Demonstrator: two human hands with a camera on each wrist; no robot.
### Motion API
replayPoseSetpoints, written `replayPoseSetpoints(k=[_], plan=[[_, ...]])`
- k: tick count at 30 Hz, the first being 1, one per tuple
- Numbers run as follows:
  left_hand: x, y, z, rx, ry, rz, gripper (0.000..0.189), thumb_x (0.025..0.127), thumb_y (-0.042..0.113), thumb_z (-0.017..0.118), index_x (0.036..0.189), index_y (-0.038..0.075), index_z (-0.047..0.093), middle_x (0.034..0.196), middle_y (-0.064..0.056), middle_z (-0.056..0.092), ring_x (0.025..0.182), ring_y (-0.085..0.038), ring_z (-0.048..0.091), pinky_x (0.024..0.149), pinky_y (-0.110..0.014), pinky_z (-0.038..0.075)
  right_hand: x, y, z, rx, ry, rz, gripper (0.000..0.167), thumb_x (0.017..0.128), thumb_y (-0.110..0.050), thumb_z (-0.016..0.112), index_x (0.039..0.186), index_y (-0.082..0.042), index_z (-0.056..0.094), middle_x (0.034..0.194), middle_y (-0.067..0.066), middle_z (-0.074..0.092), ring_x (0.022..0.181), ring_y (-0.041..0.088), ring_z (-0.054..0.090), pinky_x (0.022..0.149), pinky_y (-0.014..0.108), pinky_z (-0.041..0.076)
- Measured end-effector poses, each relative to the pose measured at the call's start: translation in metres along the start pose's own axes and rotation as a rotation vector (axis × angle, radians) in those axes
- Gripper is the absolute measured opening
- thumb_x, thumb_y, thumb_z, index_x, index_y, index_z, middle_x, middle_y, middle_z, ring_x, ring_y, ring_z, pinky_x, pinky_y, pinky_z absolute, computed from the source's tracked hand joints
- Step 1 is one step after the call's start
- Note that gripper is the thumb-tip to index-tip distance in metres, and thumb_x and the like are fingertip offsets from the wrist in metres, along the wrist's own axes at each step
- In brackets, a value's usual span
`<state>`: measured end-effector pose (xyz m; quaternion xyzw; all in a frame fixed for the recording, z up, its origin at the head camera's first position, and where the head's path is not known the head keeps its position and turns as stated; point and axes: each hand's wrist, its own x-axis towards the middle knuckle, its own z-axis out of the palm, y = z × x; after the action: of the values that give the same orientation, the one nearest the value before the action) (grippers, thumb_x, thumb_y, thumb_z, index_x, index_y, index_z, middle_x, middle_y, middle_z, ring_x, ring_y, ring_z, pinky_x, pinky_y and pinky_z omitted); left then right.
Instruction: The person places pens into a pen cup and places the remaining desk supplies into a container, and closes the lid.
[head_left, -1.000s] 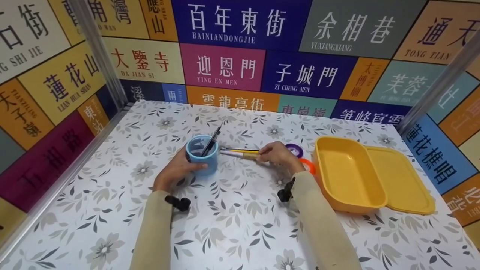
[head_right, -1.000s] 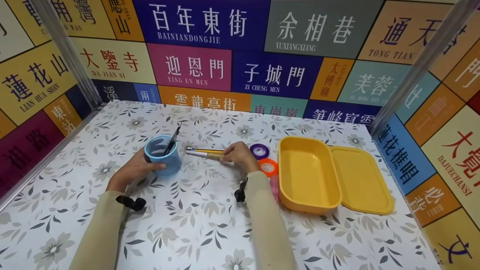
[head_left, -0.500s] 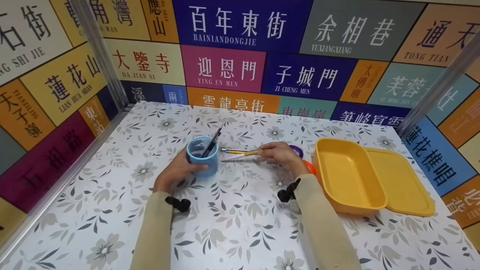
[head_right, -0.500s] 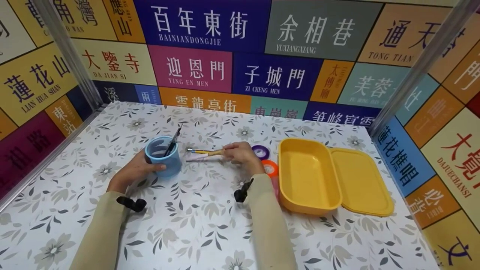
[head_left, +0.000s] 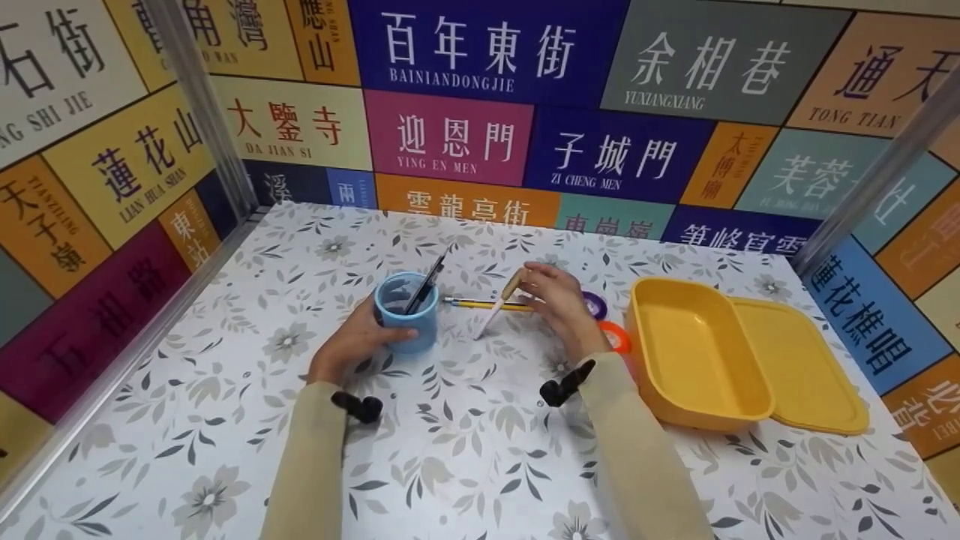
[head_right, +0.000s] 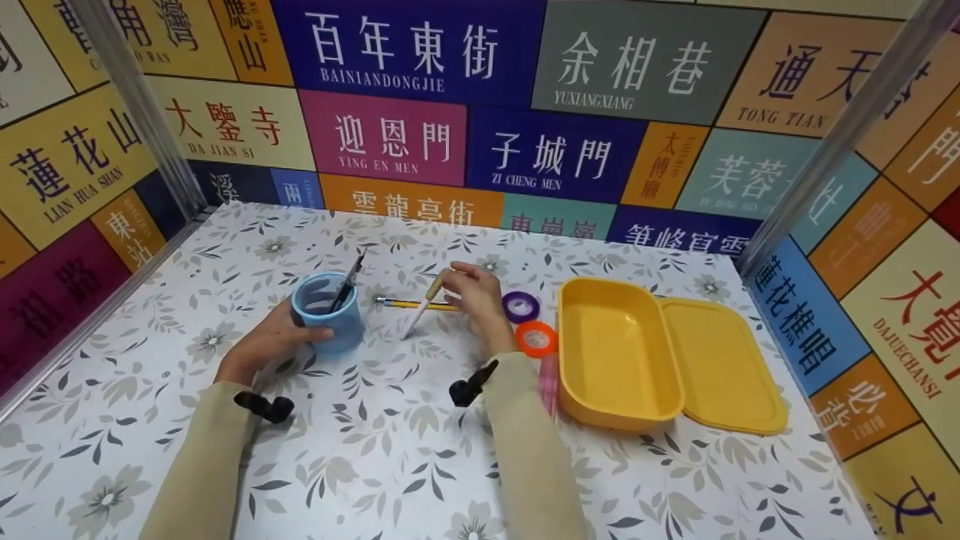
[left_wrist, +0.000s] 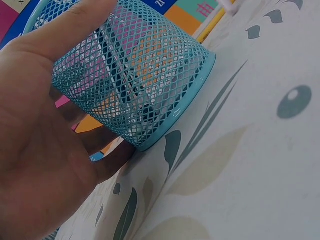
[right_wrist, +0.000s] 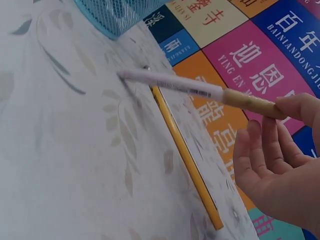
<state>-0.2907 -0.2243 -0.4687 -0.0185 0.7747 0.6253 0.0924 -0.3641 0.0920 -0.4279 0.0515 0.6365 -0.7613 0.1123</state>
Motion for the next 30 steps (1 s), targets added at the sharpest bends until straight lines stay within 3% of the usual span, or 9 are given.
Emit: replayPoseSetpoints(k=[5,10,21,30], plan=[[0.0,-0.001,0.0,-0.006,-0.008,0.021,0.107,0.069,0.026,0.092,0.156,0.034,0.03,0.156,0.007,0.043,0.15,-0.021,0.032,0.129,-0.049,0.015,-0.005,-0.004,0.014,0.117,0.026,-0.066,0.043,0.098,-0.013,0.062,0.139,-0.002,0.053,0.102,-0.001,0.067,0.092,0.011,0.068,0.092,0.033,0.058],[0.0,-0.001,0.0,0.008,-0.023,0.066,0.107,0.071,0.025,0.091,0.157,0.03,0.028,0.157,0.004,0.041,0.15,-0.021,0.032,0.129,-0.047,0.016,-0.015,-0.009,0.026,0.182,0.08,-0.123,0.04,0.098,-0.012,0.063,0.136,-0.002,0.056,0.095,-0.002,0.07,0.087,0.011,0.071,0.079,0.028,0.061],[-0.001,0.002,-0.002,-0.002,-0.012,0.016,0.108,0.07,0.027,0.091,0.157,0.033,0.027,0.158,0.007,0.041,0.15,-0.02,0.032,0.129,-0.046,0.016,-0.046,-0.04,0.055,0.174,0.09,-0.282,0.03,0.097,-0.012,0.066,0.125,-0.002,0.064,0.103,0.005,0.069,0.095,0.016,0.071,0.084,0.035,0.063],[-0.001,0.001,-0.001,0.006,0.007,-0.016,0.116,0.061,0.038,0.094,0.156,0.038,0.028,0.157,0.009,0.042,0.151,-0.02,0.031,0.129,-0.049,0.014,-0.058,-0.04,0.07,0.218,0.054,-0.37,0.027,0.096,-0.009,0.066,0.119,0.003,0.064,0.099,0.005,0.068,0.093,0.017,0.07,0.082,0.037,0.064]])
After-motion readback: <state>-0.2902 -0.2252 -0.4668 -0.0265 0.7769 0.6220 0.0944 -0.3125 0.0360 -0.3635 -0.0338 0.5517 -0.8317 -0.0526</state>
